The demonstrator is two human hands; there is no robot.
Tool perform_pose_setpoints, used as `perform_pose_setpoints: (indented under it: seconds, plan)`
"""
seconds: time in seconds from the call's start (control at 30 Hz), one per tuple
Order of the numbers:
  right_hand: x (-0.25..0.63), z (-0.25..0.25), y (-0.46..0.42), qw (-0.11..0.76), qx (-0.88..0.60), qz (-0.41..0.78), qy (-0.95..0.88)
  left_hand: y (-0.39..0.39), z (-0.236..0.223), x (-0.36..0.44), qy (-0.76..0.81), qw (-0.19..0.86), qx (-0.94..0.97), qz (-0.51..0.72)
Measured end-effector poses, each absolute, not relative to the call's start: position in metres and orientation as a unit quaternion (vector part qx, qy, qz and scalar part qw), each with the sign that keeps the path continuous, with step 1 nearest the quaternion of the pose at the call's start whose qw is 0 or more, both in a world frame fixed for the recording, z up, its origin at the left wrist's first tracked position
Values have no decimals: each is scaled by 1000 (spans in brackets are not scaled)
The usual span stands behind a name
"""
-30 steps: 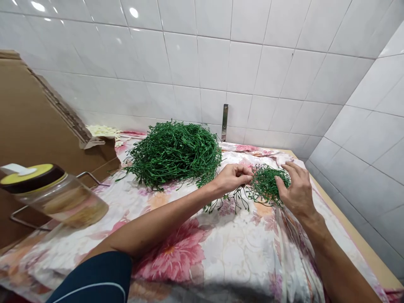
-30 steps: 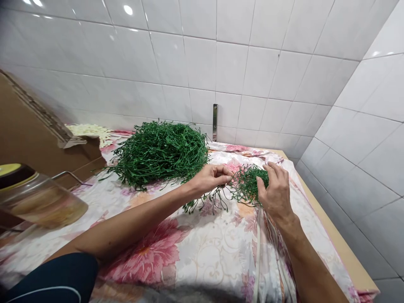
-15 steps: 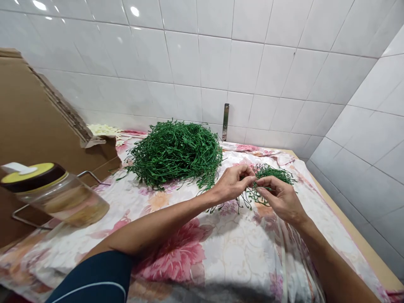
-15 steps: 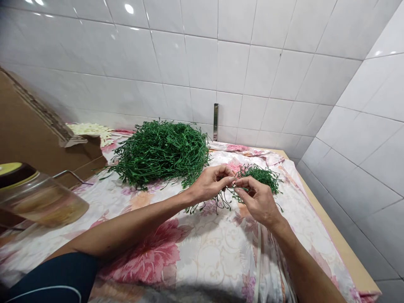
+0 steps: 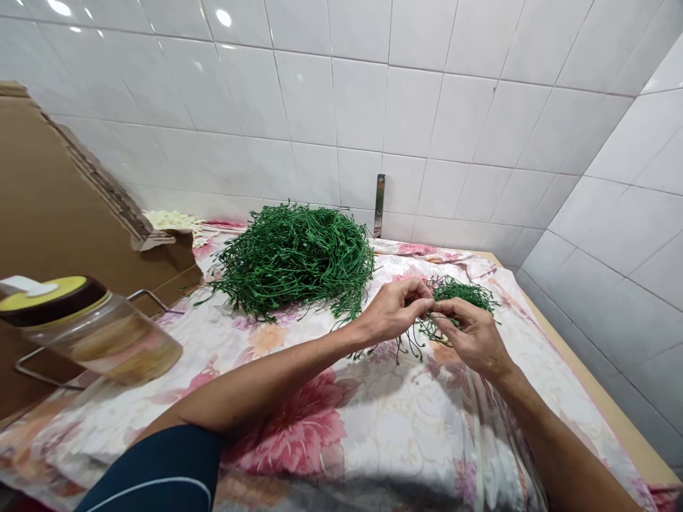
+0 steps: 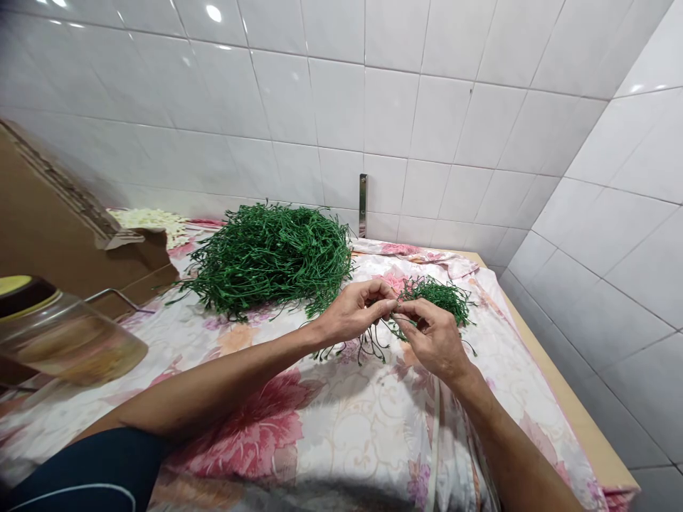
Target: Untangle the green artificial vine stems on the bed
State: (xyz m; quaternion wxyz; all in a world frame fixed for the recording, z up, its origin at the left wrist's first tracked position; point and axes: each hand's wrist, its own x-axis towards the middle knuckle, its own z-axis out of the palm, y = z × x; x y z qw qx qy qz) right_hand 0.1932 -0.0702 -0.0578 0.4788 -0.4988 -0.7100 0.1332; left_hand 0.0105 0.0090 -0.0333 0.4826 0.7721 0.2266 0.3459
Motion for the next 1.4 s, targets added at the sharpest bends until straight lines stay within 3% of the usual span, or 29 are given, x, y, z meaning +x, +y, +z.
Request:
perform_pose_setpoints:
  seconds: [0.2,0.37,0.63,0.83,1.1,1.3,1.4]
  plan:
    - [193,-54,-72,456,-491,96,-736,7,-31,9,246,457,781,346]
    - [193,-58,-75,459,-517,95,-717,9,-32,11,235,509,756,339]
    - [190,-63,-74,445,-510,-50,-735,12,-38,12,275,508,749,324]
    - [188,-58,-77,447,-523,-15,-725,10,-41,11,303,489,756,313]
    - [187,-62,-76,443,-557,44,-701,5,-39,9,311,341,834,304]
    - [190,-74,-68,436,-551,-37,-711,-2,-54,11,260,132,899,326]
    - [200,-76,-62,456,-611,-48,-646,-8,-55,11,217,101,903,357]
